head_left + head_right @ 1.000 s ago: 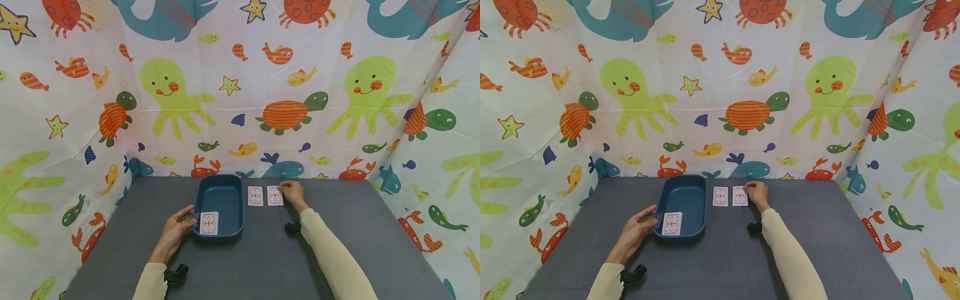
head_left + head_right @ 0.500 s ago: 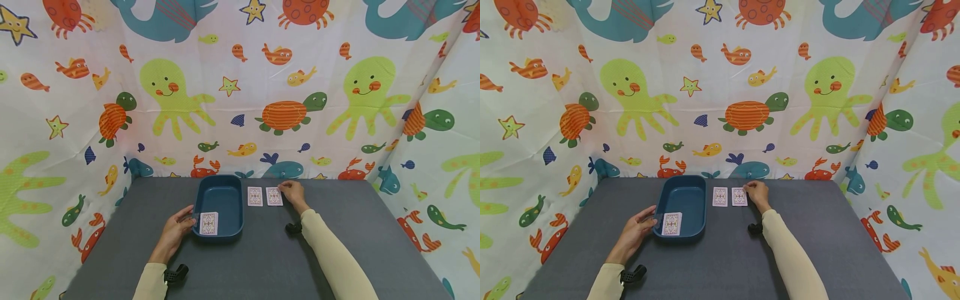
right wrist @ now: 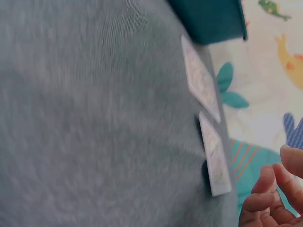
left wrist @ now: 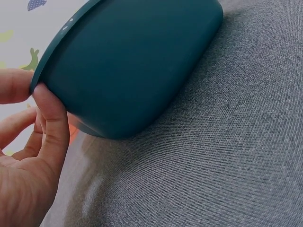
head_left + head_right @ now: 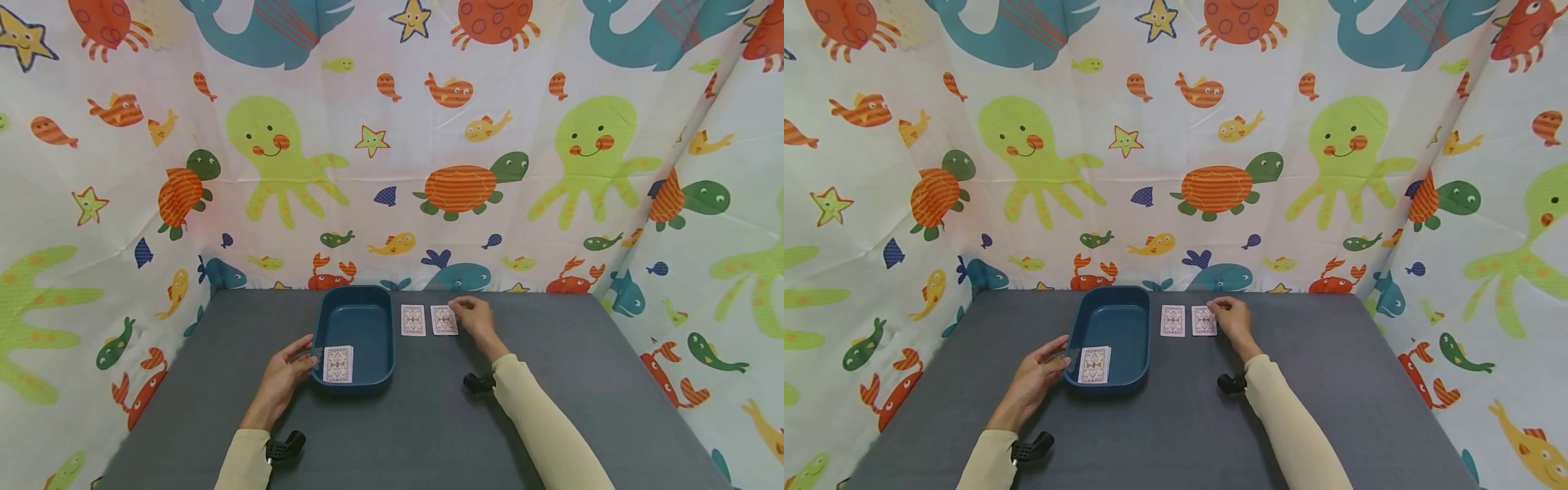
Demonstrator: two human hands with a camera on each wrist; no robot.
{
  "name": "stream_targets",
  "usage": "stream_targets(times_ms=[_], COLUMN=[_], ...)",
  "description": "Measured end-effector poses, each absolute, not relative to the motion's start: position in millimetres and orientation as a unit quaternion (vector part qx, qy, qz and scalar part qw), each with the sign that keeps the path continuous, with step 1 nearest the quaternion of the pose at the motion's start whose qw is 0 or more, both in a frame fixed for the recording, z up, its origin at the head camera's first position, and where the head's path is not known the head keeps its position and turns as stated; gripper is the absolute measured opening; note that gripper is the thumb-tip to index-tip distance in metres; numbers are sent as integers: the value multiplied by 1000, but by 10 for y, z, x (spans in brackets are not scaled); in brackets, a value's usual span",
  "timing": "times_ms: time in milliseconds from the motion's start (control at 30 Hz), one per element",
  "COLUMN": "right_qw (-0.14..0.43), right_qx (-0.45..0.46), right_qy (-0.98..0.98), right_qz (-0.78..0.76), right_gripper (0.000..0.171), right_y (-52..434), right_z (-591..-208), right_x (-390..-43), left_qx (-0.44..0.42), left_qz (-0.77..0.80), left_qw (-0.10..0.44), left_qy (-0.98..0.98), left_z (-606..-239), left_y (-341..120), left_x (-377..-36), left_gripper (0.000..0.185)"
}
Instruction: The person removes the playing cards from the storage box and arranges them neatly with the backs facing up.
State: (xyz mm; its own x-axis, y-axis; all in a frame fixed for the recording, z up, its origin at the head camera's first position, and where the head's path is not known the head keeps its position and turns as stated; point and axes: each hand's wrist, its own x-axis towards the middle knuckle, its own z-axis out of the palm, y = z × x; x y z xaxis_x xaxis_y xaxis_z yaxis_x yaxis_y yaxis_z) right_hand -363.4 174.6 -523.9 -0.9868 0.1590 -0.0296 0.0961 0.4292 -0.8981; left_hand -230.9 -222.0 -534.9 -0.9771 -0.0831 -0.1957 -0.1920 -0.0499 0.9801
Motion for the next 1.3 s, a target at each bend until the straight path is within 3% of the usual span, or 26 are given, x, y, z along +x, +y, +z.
stream_targets(times_ms=[1300], right_qw=[43], right_qx=[38], right_qy=[-827], right_qz=[560], right_gripper=[22], right_y=[1346], right_z=[-4786], right_x=[-2905], left_qx=[-94], left_qz=[714], left_qw=[39], left_qy=[692], left_z=[-5334], left_y=[-2212], left_x=[-2299], left_gripper=[52])
